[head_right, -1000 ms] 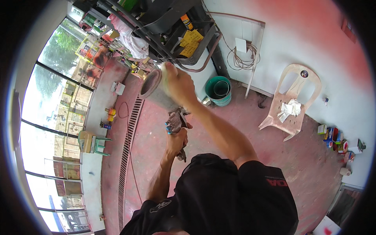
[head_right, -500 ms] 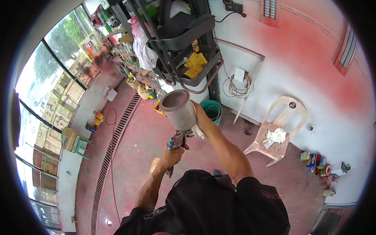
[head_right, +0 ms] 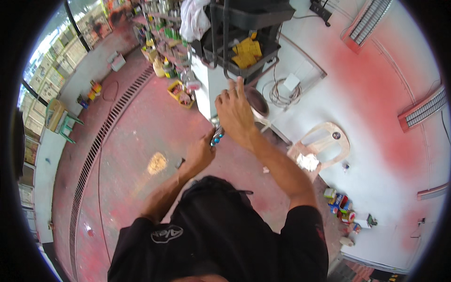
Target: The person pours a liquid from a yellow tin into a metal cup and stirs it with a stick. They then wipe the cup and tin with a cloth. Later, they pick up a spray gun, attach a clear plastic container to it, and wipe the container with a cloth.
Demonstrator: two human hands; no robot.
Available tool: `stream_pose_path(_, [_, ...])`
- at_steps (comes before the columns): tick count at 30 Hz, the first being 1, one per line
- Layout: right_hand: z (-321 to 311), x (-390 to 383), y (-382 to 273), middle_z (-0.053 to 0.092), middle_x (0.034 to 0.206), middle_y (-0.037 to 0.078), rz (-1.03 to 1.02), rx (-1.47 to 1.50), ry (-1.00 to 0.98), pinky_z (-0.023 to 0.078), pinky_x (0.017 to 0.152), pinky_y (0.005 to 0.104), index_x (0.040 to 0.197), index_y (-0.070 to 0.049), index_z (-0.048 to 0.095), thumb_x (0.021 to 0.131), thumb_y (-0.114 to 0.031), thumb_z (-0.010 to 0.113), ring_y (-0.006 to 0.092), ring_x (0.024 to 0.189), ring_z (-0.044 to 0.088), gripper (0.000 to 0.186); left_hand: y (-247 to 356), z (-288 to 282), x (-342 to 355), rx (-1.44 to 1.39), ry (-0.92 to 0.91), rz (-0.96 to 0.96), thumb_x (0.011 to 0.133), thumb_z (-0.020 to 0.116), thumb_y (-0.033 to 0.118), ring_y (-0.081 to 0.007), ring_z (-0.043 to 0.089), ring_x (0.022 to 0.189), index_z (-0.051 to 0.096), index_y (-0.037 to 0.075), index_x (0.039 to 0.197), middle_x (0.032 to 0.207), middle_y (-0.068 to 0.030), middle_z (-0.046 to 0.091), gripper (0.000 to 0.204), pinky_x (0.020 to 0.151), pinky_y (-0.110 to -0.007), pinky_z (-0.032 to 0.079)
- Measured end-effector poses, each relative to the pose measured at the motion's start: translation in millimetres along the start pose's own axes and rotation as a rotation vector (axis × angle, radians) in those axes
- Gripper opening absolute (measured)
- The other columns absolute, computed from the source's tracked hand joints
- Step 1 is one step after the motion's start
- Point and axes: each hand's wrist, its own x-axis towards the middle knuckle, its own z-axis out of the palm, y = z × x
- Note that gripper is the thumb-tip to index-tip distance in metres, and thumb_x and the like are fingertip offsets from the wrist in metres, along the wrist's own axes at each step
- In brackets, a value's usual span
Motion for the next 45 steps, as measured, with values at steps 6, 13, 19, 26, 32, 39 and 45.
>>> stream_pose_path(6, [10.7,12.8,29.1,0.075,0.110,0.025,0.101,0.829,-0.978,0.053,0.099,0.0435,0.113,0.002,0.076,0.099,-0.069,0.056,0.0347,0.107,0.071,0.074,-36.4,-14.4,-18.8,0.064,-0.048,0.123,0.085,0.066,0.004,-0.0421,0.072,0.092,0.051,0.016,0.154,0.118,-0.0159,0.070,0.072,0.075,-0.051,0.057])
stream_pose_path(13, [42.4,-14.1,16.2,0.067,0.122,0.012,0.851,1.692,-0.348,0.051,0.099,0.0324,0.129,-0.003,0.062,0.108,-0.050,0.053,0.0175,0.108,0.067,0.053,-106.3,-4.4,-33.6,-0.339,0.058,0.141,0.086,0.065,0.004,-0.0466,0.070,0.101,0.055,0.016,0.152,0.120,-0.0228,0.073,0.068,0.085,-0.052,0.058])
stream_pose_path(19, [-20.6,-8.6,-47.1,0.063,0.122,0.017,0.395,0.798,0.186,0.050,0.101,0.0404,0.119,0.002,0.065,0.098,-0.008,0.058,0.0301,0.115,0.060,0.025,-134.8,-10.2,-18.5,-0.326,-0.067,0.000,0.083,0.066,0.004,-0.0478,0.070,0.101,0.055,0.017,0.152,0.118,-0.0249,0.073,0.071,0.086,-0.052,0.057])
stream_pose_path(26, [-7.0,-7.8,-30.4,0.061,0.121,0.015,0.158,0.729,0.072,0.053,0.093,0.0431,0.105,0.003,0.072,0.086,0.000,0.069,0.0346,0.113,0.057,0.020,-152.9,-17.7,-7.9,-0.237,-0.055,0.094,0.084,0.066,0.005,-0.0454,0.072,0.098,0.056,0.018,0.152,0.117,-0.0222,0.074,0.071,0.083,-0.051,0.058])
stream_pose_path(32, [-2.2,-28.2,-29.4,0.064,0.108,0.015,0.211,0.909,-0.437,0.057,0.083,0.0440,0.111,0.004,0.071,0.091,0.000,0.065,0.0312,0.099,0.065,0.021,-169.3,-19.1,10.0,-0.066,-0.048,0.146,0.085,0.068,0.004,-0.0429,0.073,0.094,0.054,0.021,0.154,0.112,-0.0189,0.074,0.073,0.080,-0.051,0.058])
stream_pose_path(39, [12.6,-3.5,-52.1,0.066,0.108,0.015,0.373,0.642,0.006,0.056,0.084,0.0450,0.119,-0.002,0.071,0.089,0.005,0.064,0.0367,0.101,0.067,0.032,-184.8,-28.2,10.4,-0.171,-0.044,0.187,0.085,0.064,0.002,-0.0417,0.073,0.097,0.050,0.022,0.157,0.122,-0.0216,0.072,0.076,0.081,-0.053,0.059])
stream_pose_path(45, [-6.6,5.9,-53.7,0.062,0.111,0.019,0.273,1.152,-0.162,0.056,0.087,0.0453,0.116,0.005,0.069,0.089,0.003,0.063,0.0403,0.101,0.065,0.027,-188.2,-27.4,5.9,-0.075,-0.132,0.087,0.088,0.067,0.012,-0.0418,0.073,0.092,0.051,0.025,0.157,0.116,-0.0162,0.075,0.072,0.075,-0.050,0.059])
